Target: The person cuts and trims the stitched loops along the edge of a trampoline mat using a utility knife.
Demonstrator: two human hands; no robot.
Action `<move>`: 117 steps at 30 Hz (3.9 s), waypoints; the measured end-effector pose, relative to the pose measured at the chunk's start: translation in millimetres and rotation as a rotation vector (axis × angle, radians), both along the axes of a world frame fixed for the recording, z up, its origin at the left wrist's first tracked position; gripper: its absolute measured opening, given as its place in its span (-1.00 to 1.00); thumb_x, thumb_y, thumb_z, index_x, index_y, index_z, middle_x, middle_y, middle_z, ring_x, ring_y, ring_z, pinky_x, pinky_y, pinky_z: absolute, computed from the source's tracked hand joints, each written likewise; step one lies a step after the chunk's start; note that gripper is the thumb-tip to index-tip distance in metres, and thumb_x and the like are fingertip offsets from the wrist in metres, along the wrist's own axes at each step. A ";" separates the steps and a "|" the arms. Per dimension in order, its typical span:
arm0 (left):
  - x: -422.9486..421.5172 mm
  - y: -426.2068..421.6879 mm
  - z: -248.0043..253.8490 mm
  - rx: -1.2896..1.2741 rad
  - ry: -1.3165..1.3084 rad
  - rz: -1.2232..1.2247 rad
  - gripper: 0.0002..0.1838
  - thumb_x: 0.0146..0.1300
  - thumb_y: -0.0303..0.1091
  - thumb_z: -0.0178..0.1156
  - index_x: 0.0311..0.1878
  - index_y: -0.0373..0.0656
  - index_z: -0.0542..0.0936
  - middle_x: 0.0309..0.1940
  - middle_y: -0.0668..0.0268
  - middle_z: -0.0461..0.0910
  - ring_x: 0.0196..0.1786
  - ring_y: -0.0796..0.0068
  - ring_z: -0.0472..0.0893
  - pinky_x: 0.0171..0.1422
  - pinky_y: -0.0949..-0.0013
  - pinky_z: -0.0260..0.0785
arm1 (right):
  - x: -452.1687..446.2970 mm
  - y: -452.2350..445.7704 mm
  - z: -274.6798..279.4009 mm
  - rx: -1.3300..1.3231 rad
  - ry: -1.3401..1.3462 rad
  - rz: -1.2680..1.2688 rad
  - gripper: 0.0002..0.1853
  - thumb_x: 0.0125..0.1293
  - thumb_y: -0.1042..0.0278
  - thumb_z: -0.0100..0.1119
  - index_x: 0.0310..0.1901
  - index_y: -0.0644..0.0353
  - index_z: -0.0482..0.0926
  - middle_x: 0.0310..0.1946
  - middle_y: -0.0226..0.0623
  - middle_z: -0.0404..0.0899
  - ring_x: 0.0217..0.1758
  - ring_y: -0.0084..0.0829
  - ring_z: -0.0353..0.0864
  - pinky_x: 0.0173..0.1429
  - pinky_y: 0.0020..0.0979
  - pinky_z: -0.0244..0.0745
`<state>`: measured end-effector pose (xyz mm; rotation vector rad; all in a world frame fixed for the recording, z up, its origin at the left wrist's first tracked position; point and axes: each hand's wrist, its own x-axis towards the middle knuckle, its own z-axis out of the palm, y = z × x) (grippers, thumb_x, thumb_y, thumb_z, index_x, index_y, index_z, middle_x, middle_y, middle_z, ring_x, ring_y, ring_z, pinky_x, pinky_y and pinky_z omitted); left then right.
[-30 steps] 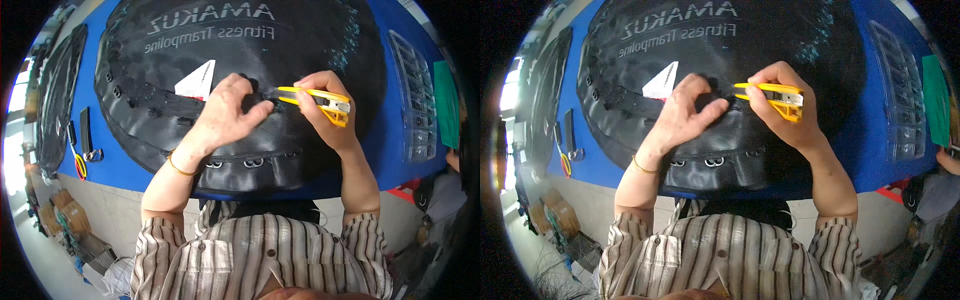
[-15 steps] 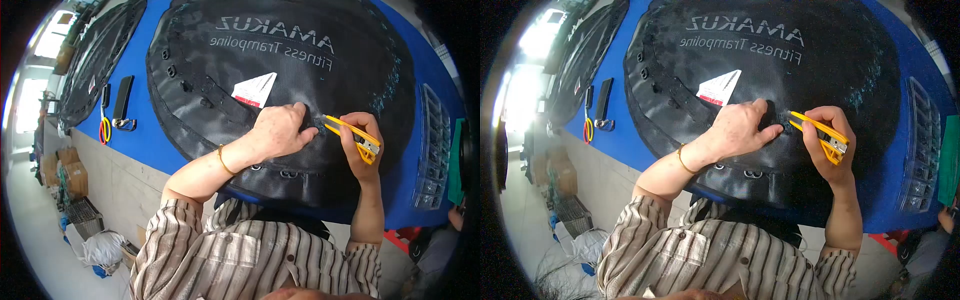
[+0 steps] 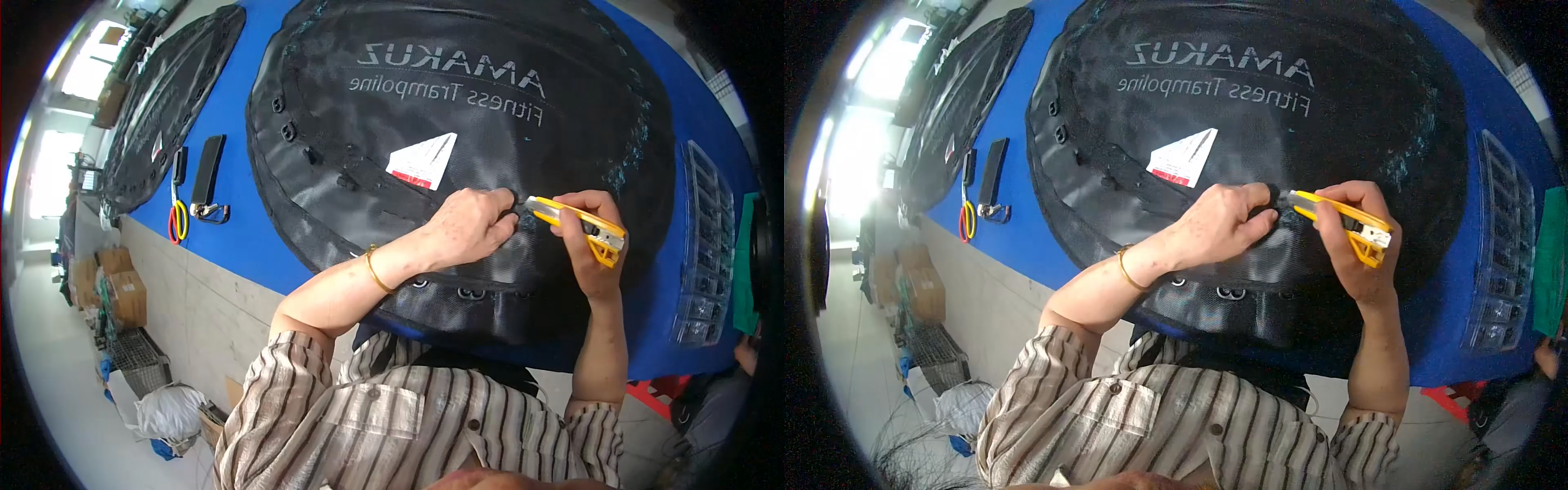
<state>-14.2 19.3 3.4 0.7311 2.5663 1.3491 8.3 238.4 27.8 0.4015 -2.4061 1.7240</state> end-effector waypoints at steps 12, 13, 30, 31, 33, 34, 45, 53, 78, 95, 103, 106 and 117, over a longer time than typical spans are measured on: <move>-7.8 2.4 1.6 0.234 -0.617 0.075 -0.74 0.45 -0.35 0.23 -0.33 -0.20 0.40 -0.52 0.39 0.57 -0.52 0.67 0.64 -0.50 0.60 0.46 | -2.2 2.8 1.3 -0.054 -0.028 -0.064 -0.84 0.37 0.37 0.29 -0.13 0.25 0.57 -0.21 -0.28 0.63 -0.19 -0.50 0.71 -0.10 -0.51 0.66; -7.6 3.5 2.8 0.232 -0.636 0.085 -0.74 0.45 -0.36 0.23 -0.33 -0.21 0.40 -0.51 0.38 0.57 -0.51 0.66 0.64 -0.49 0.60 0.48 | -3.9 5.6 -3.1 -0.010 0.069 -0.043 -0.86 0.35 0.41 0.30 -0.15 0.24 0.56 -0.24 -0.29 0.63 -0.23 -0.52 0.71 -0.11 -0.49 0.66; -11.3 0.5 5.7 0.221 -0.683 0.069 -0.80 0.47 -0.43 0.19 -0.29 -0.22 0.39 -0.46 0.34 0.56 -0.45 0.57 0.69 -0.41 0.54 0.56 | -4.0 5.0 -12.6 -0.026 0.037 -0.019 -0.90 0.37 0.42 0.27 -0.16 0.17 0.55 -0.28 -0.35 0.65 -0.23 -0.54 0.71 -0.12 -0.51 0.62; -11.2 0.3 5.6 0.221 -0.677 0.071 -0.80 0.47 -0.43 0.18 -0.29 -0.22 0.39 -0.45 0.34 0.56 -0.45 0.57 0.69 -0.41 0.54 0.56 | -4.0 4.9 -12.9 -0.021 0.035 -0.023 -0.89 0.36 0.41 0.27 -0.16 0.17 0.55 -0.28 -0.36 0.65 -0.23 -0.54 0.71 -0.12 -0.51 0.62; -10.9 0.2 6.0 0.221 -0.669 0.073 -0.80 0.47 -0.43 0.18 -0.29 -0.22 0.39 -0.45 0.35 0.56 -0.45 0.57 0.69 -0.41 0.53 0.56 | -4.2 4.8 -13.4 -0.015 0.033 -0.026 -0.89 0.36 0.41 0.28 -0.16 0.17 0.55 -0.28 -0.36 0.65 -0.24 -0.54 0.71 -0.12 -0.51 0.62; -10.8 0.3 6.3 0.223 -0.671 0.073 -0.80 0.47 -0.43 0.18 -0.29 -0.22 0.39 -0.44 0.35 0.56 -0.45 0.57 0.69 -0.41 0.53 0.56 | -4.6 4.9 -13.9 -0.016 0.039 -0.027 -0.89 0.36 0.42 0.28 -0.16 0.17 0.55 -0.28 -0.36 0.65 -0.23 -0.54 0.71 -0.12 -0.51 0.62; -10.4 0.5 5.8 0.250 -0.668 0.086 -0.77 0.46 -0.41 0.19 -0.31 -0.24 0.39 -0.47 0.30 0.56 -0.44 0.55 0.70 -0.41 0.53 0.58 | -3.1 -0.5 -13.8 -0.050 0.064 -0.031 -0.89 0.35 0.48 0.30 -0.16 0.19 0.55 -0.28 -0.36 0.66 -0.20 -0.56 0.72 -0.12 -0.52 0.61; -10.7 -0.6 4.3 0.259 -0.645 0.075 -0.76 0.45 -0.42 0.20 -0.32 -0.24 0.37 -0.48 0.31 0.56 -0.44 0.55 0.71 -0.42 0.54 0.57 | -1.7 2.5 -12.7 0.003 -0.003 0.005 -0.86 0.36 0.52 0.27 -0.09 0.23 0.57 -0.15 -0.26 0.66 -0.12 -0.49 0.74 -0.02 -0.51 0.68; -9.3 0.3 6.8 0.218 -0.649 0.098 -0.78 0.48 -0.39 0.19 -0.27 -0.21 0.38 -0.44 0.36 0.56 -0.45 0.59 0.69 -0.43 0.56 0.54 | -0.2 1.4 -8.9 -0.002 -0.043 -0.007 -0.88 0.31 0.46 0.30 -0.24 0.19 0.52 -0.37 -0.34 0.65 -0.28 -0.46 0.74 -0.18 -0.46 0.60; -7.1 0.3 4.0 0.254 -0.662 0.094 -0.80 0.48 -0.40 0.18 -0.28 -0.20 0.39 -0.42 0.35 0.57 -0.45 0.57 0.68 -0.43 0.55 0.54 | -2.5 6.1 -5.5 0.017 -0.021 -0.013 -0.87 0.38 0.41 0.26 -0.09 0.20 0.58 -0.17 -0.28 0.64 -0.12 -0.45 0.78 -0.05 -0.51 0.70; -7.5 -0.6 4.5 0.246 -0.658 0.089 -0.80 0.49 -0.41 0.16 -0.27 -0.21 0.39 -0.42 0.33 0.58 -0.44 0.58 0.68 -0.41 0.55 0.54 | -3.5 0.7 -12.2 -0.006 0.063 -0.025 -0.87 0.34 0.46 0.31 -0.15 0.18 0.55 -0.29 -0.35 0.66 -0.21 -0.51 0.74 -0.12 -0.49 0.64; -7.4 0.1 5.8 0.243 -0.662 0.096 -0.80 0.49 -0.41 0.17 -0.27 -0.21 0.39 -0.42 0.34 0.57 -0.44 0.58 0.68 -0.41 0.56 0.53 | -3.2 1.0 -11.5 0.003 0.058 -0.018 -0.87 0.35 0.46 0.30 -0.15 0.18 0.54 -0.28 -0.35 0.66 -0.19 -0.50 0.75 -0.11 -0.49 0.64; -6.4 0.8 6.5 0.241 -0.644 0.104 -0.80 0.48 -0.40 0.18 -0.27 -0.22 0.39 -0.45 0.37 0.54 -0.45 0.59 0.68 -0.43 0.56 0.53 | -3.7 3.3 -10.3 -0.014 -0.001 0.009 -0.87 0.33 0.47 0.30 -0.16 0.19 0.54 -0.28 -0.33 0.65 -0.18 -0.48 0.76 -0.10 -0.48 0.65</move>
